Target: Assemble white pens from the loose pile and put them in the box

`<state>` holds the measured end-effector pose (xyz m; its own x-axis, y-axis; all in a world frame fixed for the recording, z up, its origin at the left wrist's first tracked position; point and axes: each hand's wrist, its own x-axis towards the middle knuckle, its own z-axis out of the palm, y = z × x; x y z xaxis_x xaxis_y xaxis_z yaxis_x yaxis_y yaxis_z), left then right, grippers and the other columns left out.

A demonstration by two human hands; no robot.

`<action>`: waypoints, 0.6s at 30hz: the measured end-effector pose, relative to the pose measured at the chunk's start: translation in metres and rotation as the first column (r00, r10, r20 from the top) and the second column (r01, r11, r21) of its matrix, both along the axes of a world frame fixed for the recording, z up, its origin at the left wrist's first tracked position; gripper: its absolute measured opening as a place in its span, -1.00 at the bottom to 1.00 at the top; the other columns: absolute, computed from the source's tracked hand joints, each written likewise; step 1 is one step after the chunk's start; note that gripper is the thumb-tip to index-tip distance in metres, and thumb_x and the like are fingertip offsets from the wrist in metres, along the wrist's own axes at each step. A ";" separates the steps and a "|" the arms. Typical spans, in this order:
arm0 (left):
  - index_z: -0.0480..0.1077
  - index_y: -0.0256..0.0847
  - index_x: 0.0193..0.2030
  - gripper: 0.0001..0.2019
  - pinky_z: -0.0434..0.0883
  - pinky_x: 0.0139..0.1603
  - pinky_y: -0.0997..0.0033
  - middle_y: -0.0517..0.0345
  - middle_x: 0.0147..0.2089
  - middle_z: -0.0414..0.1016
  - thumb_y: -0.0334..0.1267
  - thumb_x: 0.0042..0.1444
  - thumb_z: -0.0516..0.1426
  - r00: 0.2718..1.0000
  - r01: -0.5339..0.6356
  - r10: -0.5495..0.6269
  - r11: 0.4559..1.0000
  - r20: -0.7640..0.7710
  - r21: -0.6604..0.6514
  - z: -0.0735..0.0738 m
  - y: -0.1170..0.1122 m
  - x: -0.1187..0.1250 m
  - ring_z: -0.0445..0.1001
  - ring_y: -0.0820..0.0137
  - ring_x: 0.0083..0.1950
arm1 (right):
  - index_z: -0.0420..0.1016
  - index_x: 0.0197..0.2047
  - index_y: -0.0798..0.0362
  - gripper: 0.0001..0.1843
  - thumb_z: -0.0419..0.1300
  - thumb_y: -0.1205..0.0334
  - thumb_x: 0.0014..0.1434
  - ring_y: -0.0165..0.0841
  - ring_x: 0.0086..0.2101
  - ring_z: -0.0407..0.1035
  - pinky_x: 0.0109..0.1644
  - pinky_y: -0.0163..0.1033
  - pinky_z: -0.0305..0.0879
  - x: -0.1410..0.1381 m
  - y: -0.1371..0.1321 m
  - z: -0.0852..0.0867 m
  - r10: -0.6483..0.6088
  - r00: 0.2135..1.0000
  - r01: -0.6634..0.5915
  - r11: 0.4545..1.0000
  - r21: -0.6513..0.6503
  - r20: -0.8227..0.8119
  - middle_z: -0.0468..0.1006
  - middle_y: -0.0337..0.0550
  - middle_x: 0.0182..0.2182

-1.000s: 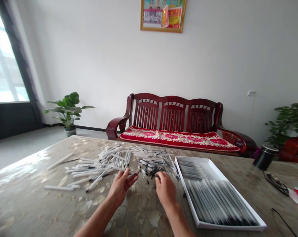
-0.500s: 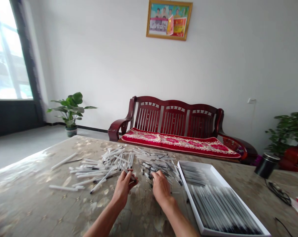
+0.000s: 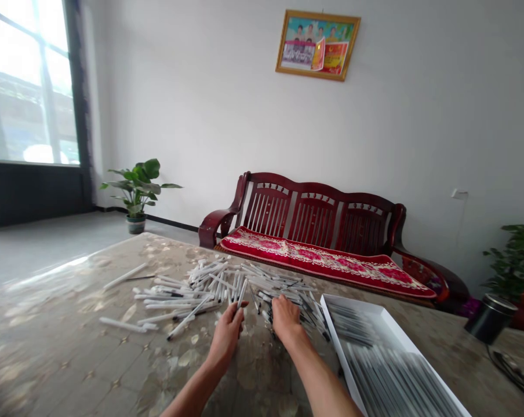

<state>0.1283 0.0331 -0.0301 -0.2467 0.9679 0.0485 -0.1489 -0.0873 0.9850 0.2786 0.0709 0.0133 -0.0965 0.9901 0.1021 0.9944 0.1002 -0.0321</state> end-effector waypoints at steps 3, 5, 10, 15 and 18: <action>0.48 -0.16 -0.13 -0.72 0.31 -0.32 0.44 0.18 -0.44 0.50 -0.14 0.08 0.06 0.979 -0.011 0.014 1.000 -0.205 0.012 0.001 -0.001 -0.002 0.45 0.33 -0.37 | 0.56 -0.15 0.08 -0.68 0.08 0.53 0.12 -0.18 -0.06 0.46 -0.05 -0.18 0.28 0.000 0.000 -0.001 -0.007 0.999 0.007 1.000 -0.004 -0.042 0.56 0.09 -0.08; 0.48 -0.13 -0.13 -0.72 0.33 -0.19 0.40 0.12 -0.29 0.58 -0.17 0.11 0.03 0.950 -0.014 0.018 1.000 -0.312 0.014 0.003 -0.002 -0.003 0.49 0.28 -0.23 | 0.55 -0.15 0.09 -0.68 0.07 0.53 0.12 -0.17 -0.07 0.47 -0.02 -0.15 0.28 0.003 0.000 -0.004 -0.009 0.994 0.009 1.000 0.007 -0.109 0.57 0.11 -0.11; 0.51 -0.11 -0.12 -0.65 0.31 -0.04 0.35 0.01 -0.06 0.60 -0.05 0.20 -0.04 0.902 -0.001 -0.014 0.999 -0.432 -0.035 0.006 -0.007 -0.002 0.50 0.19 -0.02 | 0.53 -0.21 0.06 -0.76 0.07 0.42 0.12 -0.21 -0.08 0.47 0.00 -0.16 0.31 0.023 0.001 -0.011 0.004 0.910 0.039 0.995 0.094 -0.416 0.59 0.03 -0.12; 0.53 -0.05 -0.18 -0.71 0.30 -0.09 0.39 0.07 -0.10 0.62 -0.05 0.16 0.03 0.858 0.012 -0.037 0.999 -0.512 -0.052 0.007 -0.012 0.002 0.52 0.20 -0.05 | 0.41 -0.16 0.08 -0.63 -0.09 0.04 0.23 -0.26 -0.33 0.54 -0.42 -0.26 0.43 0.040 -0.002 -0.014 0.004 0.655 0.142 0.982 0.128 -0.755 0.61 -0.09 -0.32; 0.54 -0.05 -0.17 -0.72 0.29 -0.11 0.40 0.07 -0.12 0.62 -0.08 0.15 0.04 0.826 0.046 -0.051 0.999 -0.562 -0.023 0.008 -0.015 0.005 0.52 0.20 -0.05 | 0.38 -0.19 0.06 -0.51 0.01 -0.20 0.11 -0.22 -0.34 0.55 -0.45 -0.23 0.46 0.041 -0.011 -0.014 0.043 0.412 0.164 0.979 0.121 -0.910 0.61 -0.08 -0.31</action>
